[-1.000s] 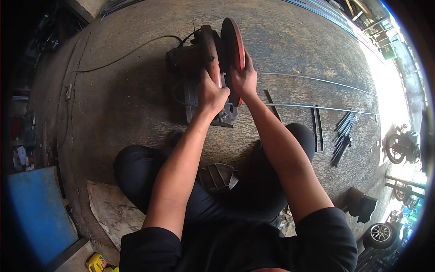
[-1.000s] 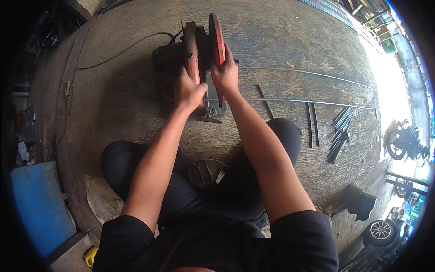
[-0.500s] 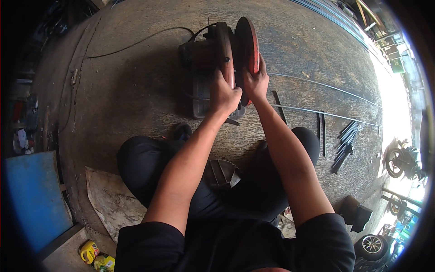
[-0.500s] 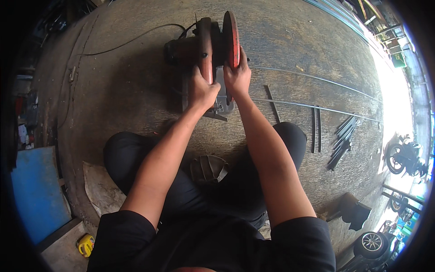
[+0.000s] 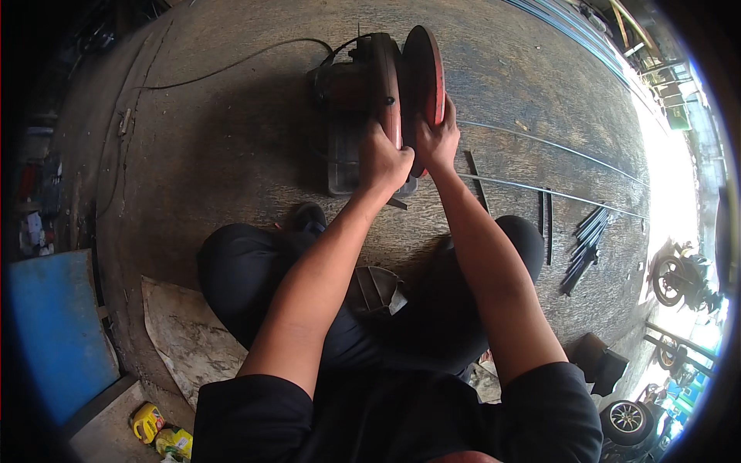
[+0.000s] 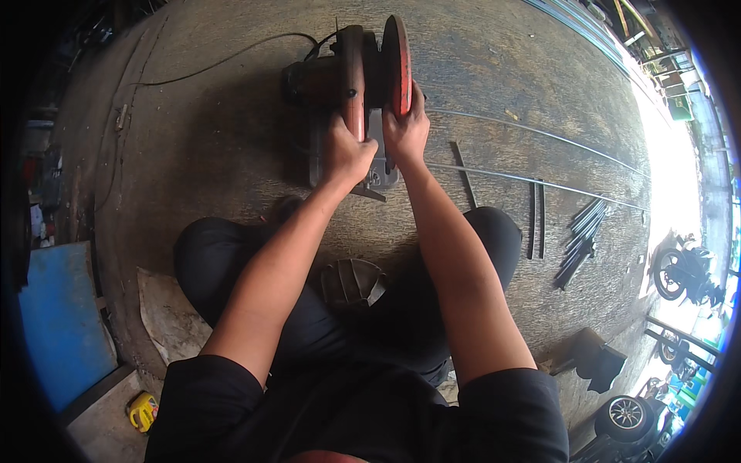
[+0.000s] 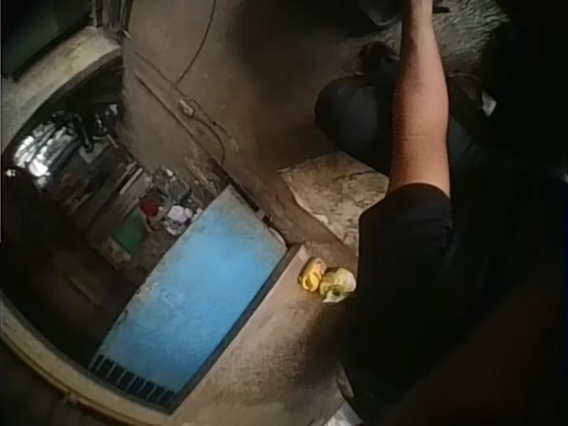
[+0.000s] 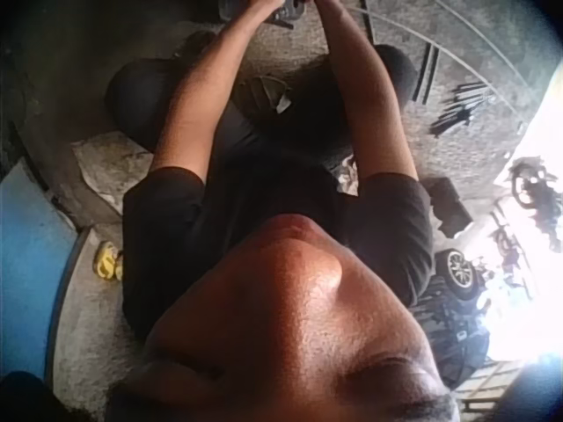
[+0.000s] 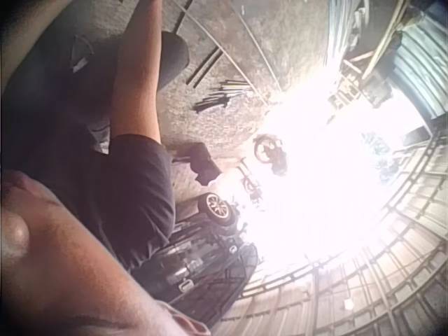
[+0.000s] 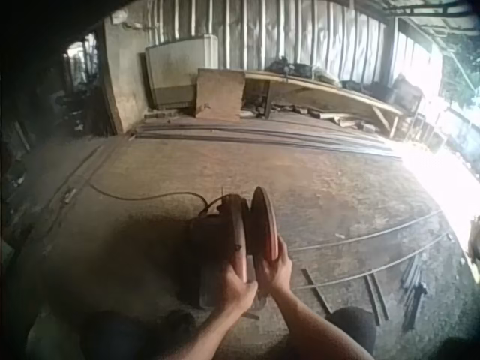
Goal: Measure and cut thin metal rods using a benchtop abrasive chop saw.
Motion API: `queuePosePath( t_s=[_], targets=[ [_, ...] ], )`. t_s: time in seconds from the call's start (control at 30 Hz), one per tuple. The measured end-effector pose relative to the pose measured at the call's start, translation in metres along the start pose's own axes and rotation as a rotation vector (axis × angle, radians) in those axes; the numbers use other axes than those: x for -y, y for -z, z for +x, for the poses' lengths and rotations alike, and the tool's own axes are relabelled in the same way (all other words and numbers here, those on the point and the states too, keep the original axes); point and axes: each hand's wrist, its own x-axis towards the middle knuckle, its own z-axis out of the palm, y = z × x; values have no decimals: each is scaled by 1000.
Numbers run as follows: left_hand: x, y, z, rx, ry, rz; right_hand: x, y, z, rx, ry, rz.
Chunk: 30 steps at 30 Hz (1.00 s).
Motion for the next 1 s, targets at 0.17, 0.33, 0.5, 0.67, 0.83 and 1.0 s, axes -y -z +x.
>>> queuePosePath(
  t_s=[0.17,0.33,0.5,0.67,0.83,1.0],
  targets=[
    [2,-1,-1,-11,-7,10,-1,0,-2,-11,27,12],
    [2,-2,-2,-14,20,18,-2,-1,-3,-9,16,-16],
    [5,-3,-3,-16,17,23,-2,-1,-4,-22,32,-13],
    [6,-3,-5,1,35,42,-1,0,-6,-8,-10,-15],
    [6,-3,-7,9,65,107,-3,-3,-8,-29,3,-25],
    [9,-3,-8,-2,35,97,-7,-3,-9,-26,37,-25]
  ],
)
